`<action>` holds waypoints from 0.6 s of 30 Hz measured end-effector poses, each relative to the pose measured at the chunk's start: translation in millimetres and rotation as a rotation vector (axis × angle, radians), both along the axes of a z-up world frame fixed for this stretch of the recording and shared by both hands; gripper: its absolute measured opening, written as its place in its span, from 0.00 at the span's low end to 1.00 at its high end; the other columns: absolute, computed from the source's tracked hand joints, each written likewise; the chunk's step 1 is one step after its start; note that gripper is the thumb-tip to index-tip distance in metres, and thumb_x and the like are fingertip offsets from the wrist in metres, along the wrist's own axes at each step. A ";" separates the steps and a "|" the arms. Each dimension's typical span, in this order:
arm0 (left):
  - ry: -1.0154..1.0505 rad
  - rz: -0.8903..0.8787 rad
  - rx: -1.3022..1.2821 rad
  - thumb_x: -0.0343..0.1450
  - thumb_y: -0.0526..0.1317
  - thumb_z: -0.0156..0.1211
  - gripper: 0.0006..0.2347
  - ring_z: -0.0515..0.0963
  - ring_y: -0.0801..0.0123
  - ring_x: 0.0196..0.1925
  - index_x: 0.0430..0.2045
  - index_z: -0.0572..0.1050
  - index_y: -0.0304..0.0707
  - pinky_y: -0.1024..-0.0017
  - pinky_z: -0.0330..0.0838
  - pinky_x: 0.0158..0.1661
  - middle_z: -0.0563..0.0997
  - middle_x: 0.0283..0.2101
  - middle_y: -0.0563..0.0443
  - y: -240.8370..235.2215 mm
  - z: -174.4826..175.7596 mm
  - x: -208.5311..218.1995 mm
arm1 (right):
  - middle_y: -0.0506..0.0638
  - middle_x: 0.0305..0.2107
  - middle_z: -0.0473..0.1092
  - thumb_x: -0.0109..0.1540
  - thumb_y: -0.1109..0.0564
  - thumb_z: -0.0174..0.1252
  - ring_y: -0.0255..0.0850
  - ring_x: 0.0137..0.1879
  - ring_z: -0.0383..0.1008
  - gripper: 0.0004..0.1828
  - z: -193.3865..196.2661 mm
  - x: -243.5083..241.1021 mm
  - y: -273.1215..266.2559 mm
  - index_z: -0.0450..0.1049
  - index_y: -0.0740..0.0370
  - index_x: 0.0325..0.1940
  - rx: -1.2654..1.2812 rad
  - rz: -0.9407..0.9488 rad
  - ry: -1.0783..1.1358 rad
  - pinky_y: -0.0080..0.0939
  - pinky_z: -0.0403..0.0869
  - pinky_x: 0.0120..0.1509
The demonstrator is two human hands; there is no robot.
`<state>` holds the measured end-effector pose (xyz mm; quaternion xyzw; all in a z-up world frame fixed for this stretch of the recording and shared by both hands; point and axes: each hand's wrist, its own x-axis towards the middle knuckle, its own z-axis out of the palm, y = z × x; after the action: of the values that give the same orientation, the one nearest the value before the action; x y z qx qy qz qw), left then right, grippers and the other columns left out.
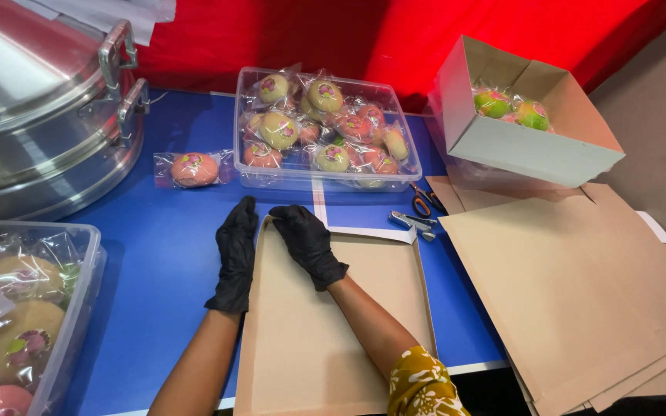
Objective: Assembling a cardboard pastry box by folding the sides and stapling the corners to secure the structure.
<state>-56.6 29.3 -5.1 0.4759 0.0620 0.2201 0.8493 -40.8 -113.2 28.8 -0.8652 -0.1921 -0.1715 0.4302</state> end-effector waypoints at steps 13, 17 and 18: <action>-0.012 -0.336 0.435 0.81 0.45 0.35 0.26 0.48 0.46 0.78 0.75 0.44 0.35 0.56 0.40 0.75 0.48 0.77 0.34 -20.1 42.6 -28.4 | 0.58 0.49 0.73 0.62 0.52 0.63 0.54 0.62 0.72 0.20 4.9 -3.1 8.4 0.73 0.57 0.57 -0.045 -0.033 0.346 0.54 0.66 0.74; -0.043 -0.334 0.559 0.81 0.49 0.35 0.26 0.43 0.57 0.80 0.76 0.44 0.42 0.62 0.33 0.76 0.41 0.80 0.46 -21.7 27.7 -20.5 | 0.59 0.50 0.73 0.61 0.53 0.65 0.56 0.64 0.72 0.24 5.9 -7.7 5.2 0.72 0.56 0.62 0.011 -0.016 0.346 0.56 0.66 0.74; -0.039 -0.335 0.561 0.81 0.49 0.35 0.26 0.43 0.57 0.80 0.76 0.44 0.42 0.62 0.33 0.76 0.41 0.80 0.46 -20.8 44.3 -32.9 | 0.59 0.50 0.73 0.61 0.53 0.65 0.56 0.64 0.72 0.24 3.0 -3.1 5.2 0.72 0.56 0.62 0.014 -0.016 0.349 0.56 0.66 0.74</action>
<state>-89.5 8.5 39.2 0.6907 -0.0967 0.0948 0.7103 -43.9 -108.0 31.9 -0.8803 -0.1066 -0.0232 0.4617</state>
